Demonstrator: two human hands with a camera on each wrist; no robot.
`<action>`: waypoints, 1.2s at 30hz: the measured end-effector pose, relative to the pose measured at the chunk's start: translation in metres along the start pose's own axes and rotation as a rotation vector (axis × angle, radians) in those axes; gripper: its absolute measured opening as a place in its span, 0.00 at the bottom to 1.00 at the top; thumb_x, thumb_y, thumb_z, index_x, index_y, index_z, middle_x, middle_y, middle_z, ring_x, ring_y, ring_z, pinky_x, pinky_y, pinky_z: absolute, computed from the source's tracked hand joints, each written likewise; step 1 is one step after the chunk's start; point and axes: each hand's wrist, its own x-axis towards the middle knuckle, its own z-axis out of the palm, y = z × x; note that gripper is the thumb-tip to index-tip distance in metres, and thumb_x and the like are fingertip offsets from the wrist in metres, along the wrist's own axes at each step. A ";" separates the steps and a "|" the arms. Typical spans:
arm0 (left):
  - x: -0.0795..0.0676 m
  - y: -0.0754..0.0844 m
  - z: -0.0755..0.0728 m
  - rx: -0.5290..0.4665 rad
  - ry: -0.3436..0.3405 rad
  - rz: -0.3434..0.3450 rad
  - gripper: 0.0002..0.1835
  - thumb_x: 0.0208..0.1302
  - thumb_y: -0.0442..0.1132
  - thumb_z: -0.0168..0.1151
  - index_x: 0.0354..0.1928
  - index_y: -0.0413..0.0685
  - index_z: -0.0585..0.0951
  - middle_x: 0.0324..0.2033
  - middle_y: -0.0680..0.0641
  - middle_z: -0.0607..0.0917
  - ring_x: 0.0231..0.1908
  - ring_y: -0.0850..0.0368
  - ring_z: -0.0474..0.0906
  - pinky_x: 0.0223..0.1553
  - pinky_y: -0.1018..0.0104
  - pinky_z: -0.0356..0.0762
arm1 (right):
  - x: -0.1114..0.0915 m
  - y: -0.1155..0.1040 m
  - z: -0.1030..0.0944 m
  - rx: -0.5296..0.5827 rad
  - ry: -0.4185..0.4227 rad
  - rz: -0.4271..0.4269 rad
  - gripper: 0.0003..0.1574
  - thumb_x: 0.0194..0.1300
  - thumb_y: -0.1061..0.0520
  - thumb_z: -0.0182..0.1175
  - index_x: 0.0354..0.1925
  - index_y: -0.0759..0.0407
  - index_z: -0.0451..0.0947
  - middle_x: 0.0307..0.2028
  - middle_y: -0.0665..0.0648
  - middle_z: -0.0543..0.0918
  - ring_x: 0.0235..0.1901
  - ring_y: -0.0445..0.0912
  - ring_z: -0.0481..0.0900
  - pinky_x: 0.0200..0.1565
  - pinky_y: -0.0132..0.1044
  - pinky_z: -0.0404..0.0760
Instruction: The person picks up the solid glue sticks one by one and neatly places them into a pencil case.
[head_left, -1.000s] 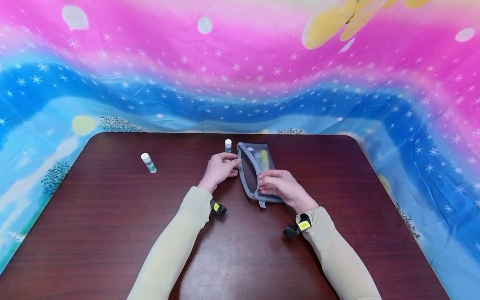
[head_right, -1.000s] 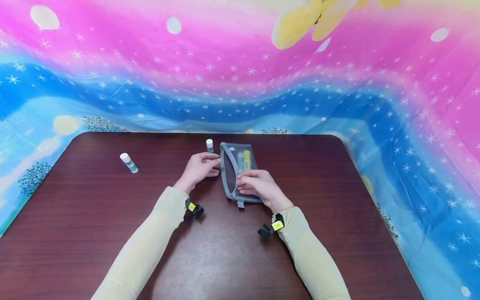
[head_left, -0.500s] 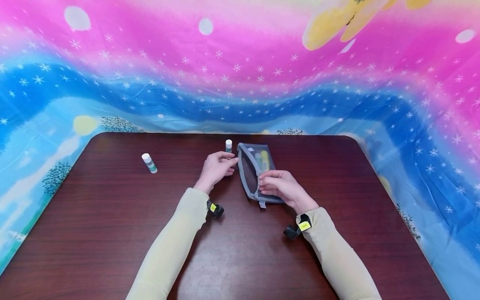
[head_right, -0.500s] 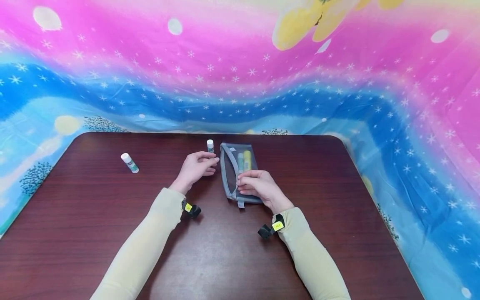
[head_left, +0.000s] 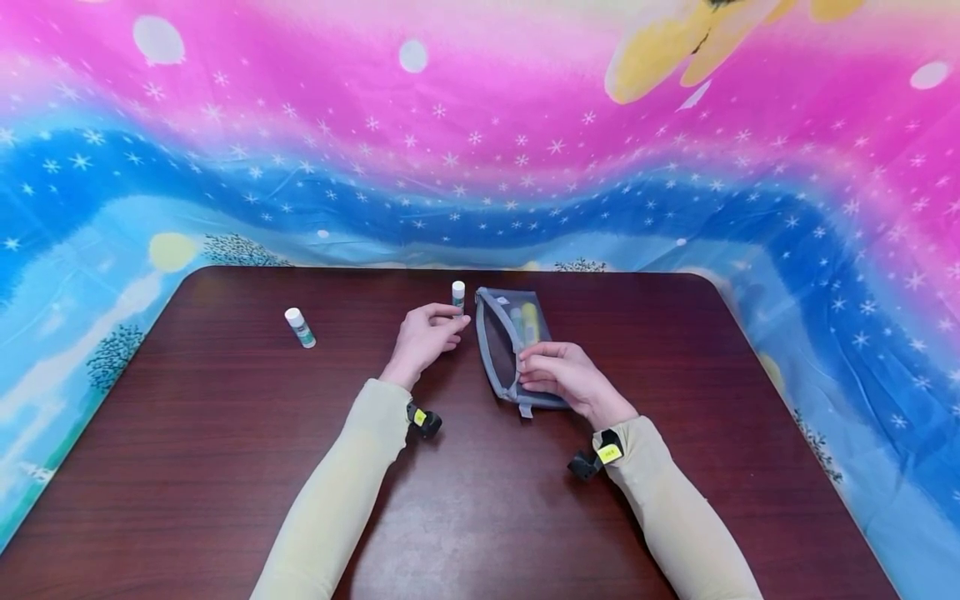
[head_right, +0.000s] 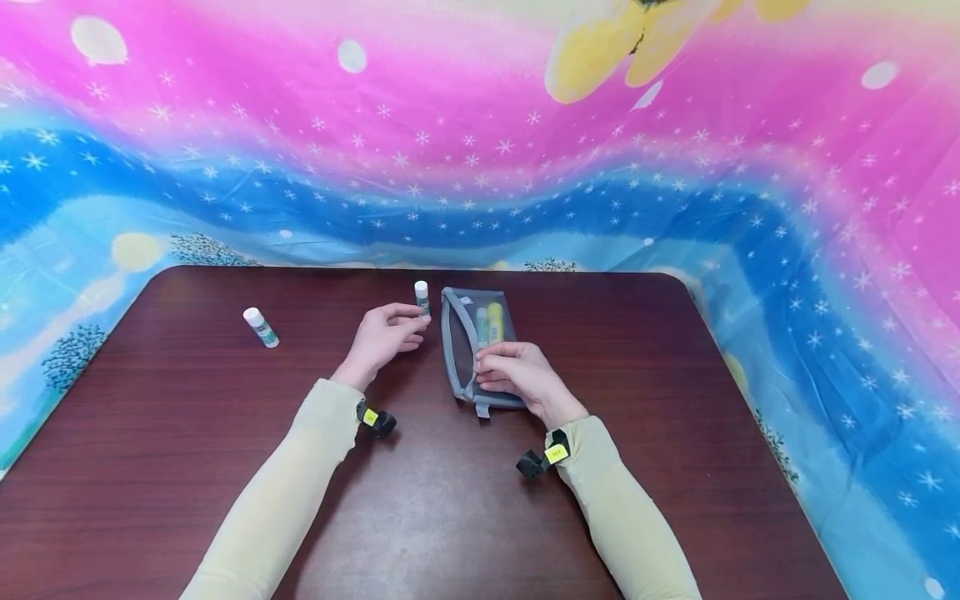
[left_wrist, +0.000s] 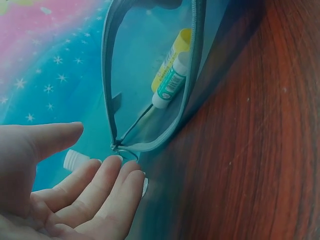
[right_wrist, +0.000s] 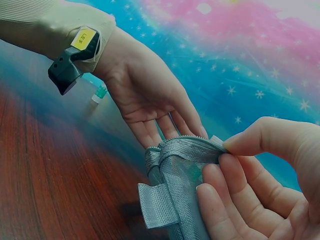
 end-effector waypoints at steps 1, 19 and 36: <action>0.000 0.000 -0.001 -0.001 0.004 -0.002 0.23 0.57 0.44 0.68 0.53 0.43 0.78 0.42 0.40 0.83 0.39 0.42 0.82 0.40 0.57 0.81 | 0.000 0.000 0.000 0.001 -0.001 0.000 0.12 0.57 0.62 0.65 0.40 0.67 0.79 0.32 0.61 0.83 0.31 0.49 0.83 0.41 0.43 0.82; -0.002 0.000 -0.012 -0.009 0.068 0.040 0.23 0.55 0.41 0.70 0.52 0.40 0.78 0.37 0.44 0.84 0.40 0.42 0.81 0.40 0.59 0.80 | 0.001 0.003 -0.001 0.023 0.002 0.002 0.10 0.57 0.63 0.65 0.38 0.66 0.80 0.31 0.61 0.83 0.30 0.48 0.83 0.40 0.42 0.82; -0.010 0.006 -0.044 -0.038 0.122 0.063 0.26 0.56 0.46 0.69 0.54 0.41 0.77 0.42 0.42 0.83 0.45 0.42 0.79 0.42 0.62 0.80 | 0.000 0.001 0.001 0.020 0.002 0.007 0.09 0.57 0.63 0.65 0.38 0.65 0.80 0.31 0.61 0.83 0.30 0.48 0.83 0.41 0.43 0.82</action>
